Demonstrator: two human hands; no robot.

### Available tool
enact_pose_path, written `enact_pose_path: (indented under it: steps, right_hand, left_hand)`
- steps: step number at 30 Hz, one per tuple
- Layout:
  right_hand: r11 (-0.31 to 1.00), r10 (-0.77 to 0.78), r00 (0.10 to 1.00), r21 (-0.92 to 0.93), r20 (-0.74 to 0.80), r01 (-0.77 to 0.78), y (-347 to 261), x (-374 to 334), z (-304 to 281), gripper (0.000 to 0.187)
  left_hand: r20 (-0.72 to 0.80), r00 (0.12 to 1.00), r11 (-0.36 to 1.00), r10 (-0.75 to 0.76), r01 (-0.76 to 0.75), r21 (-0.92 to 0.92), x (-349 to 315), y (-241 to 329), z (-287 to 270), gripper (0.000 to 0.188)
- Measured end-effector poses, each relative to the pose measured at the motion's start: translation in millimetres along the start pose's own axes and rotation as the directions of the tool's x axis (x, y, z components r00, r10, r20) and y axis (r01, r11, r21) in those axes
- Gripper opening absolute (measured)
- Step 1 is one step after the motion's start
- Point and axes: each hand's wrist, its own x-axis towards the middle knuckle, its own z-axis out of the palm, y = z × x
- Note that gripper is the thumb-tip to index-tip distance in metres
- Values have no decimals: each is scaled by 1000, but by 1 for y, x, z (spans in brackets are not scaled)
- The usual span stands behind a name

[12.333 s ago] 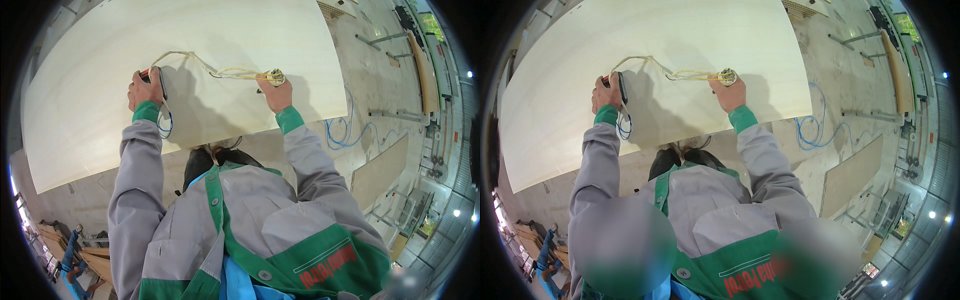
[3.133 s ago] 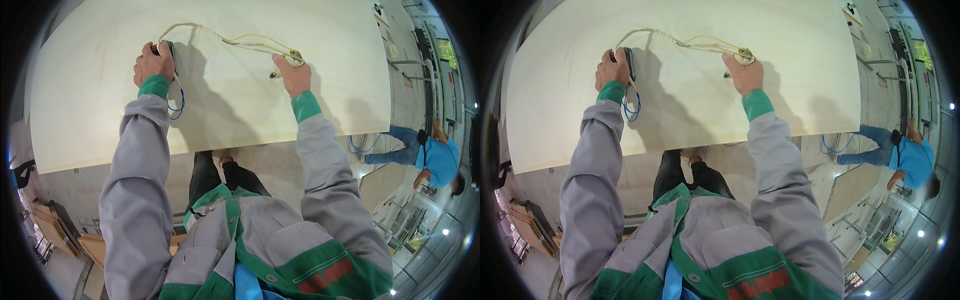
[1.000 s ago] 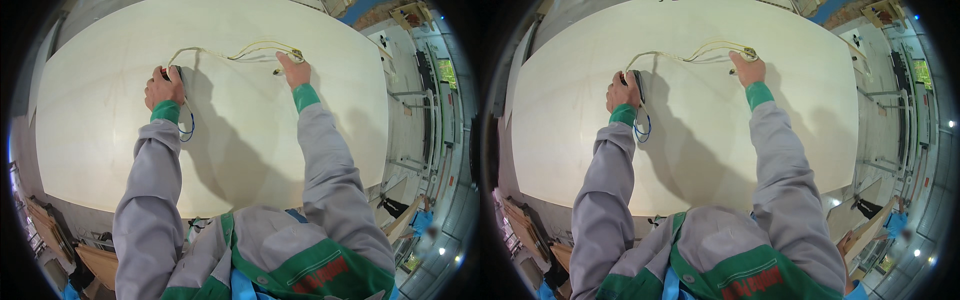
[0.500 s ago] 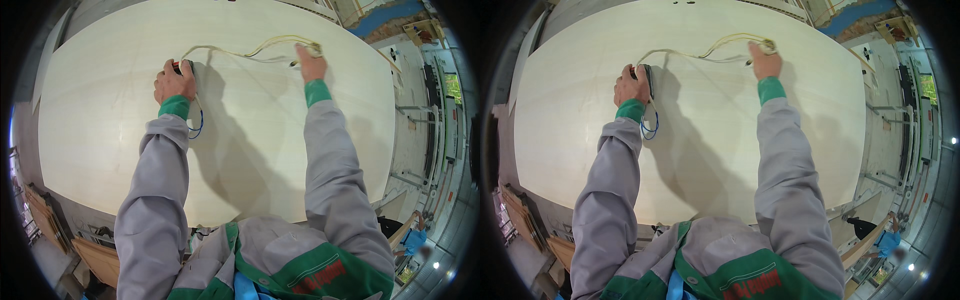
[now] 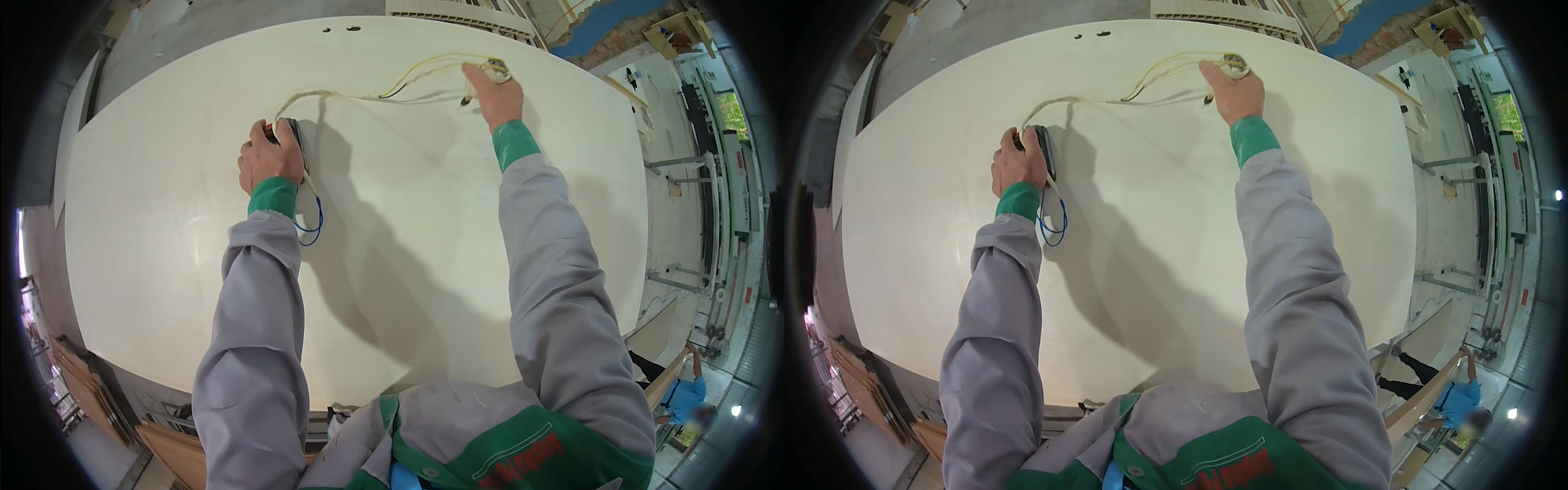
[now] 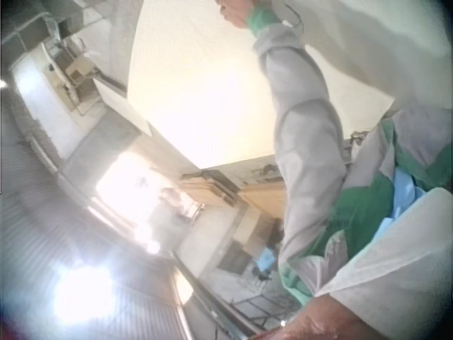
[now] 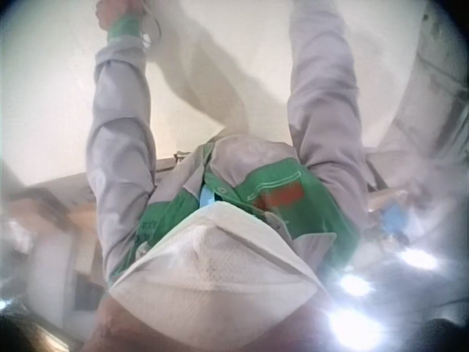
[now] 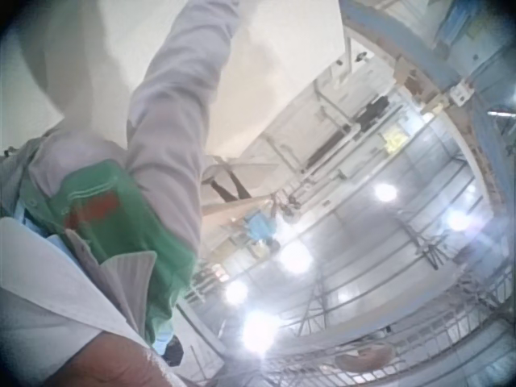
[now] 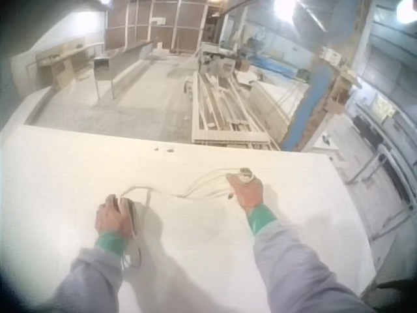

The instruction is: The person applies a liquid to a large white board and smooths it with a handheld electric tool. The person then uses a handheld device with a cord to move across the board's surface.

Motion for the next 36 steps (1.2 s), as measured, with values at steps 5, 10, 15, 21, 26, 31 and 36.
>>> enact_pose_path:
  steps: [5,10,15,21,26,31,36]
  right_hand:
    - [984,126,991,-130,48,-118,5,5,6,46]
    - [984,-30,999,177,-16,33,15,9,11,46]
    - [979,71,997,-191,18,-66,24,21,17,48]
    - [997,13,999,-76,-50,-17,26,30,23,55]
    - [997,59,996,-46,-68,-62,20,42,26,57]
    - [999,1,999,-39,-55,-3,18,47,34,56]
    - [1000,-29,996,-12,-90,28,21,60,39,58]
  left_hand:
    - [-2,1000,1000,-2,2,0,6,-1,7,67]
    - [-31,999,999,33,-33,-2,11,-2,12,67]
    - [-11,1000,1000,20,-20,-12,13,-4,15,67]
    - [-29,999,1000,26,-26,-11,12,-6,16,68]
    - [-2,1000,1000,7,-7,-3,14,-7,15,69]
    - [-15,1000,1000,20,-20,-4,15,-7,15,68]
    - [-20,1000,1000,22,-22,-6,15,-6,15,68]
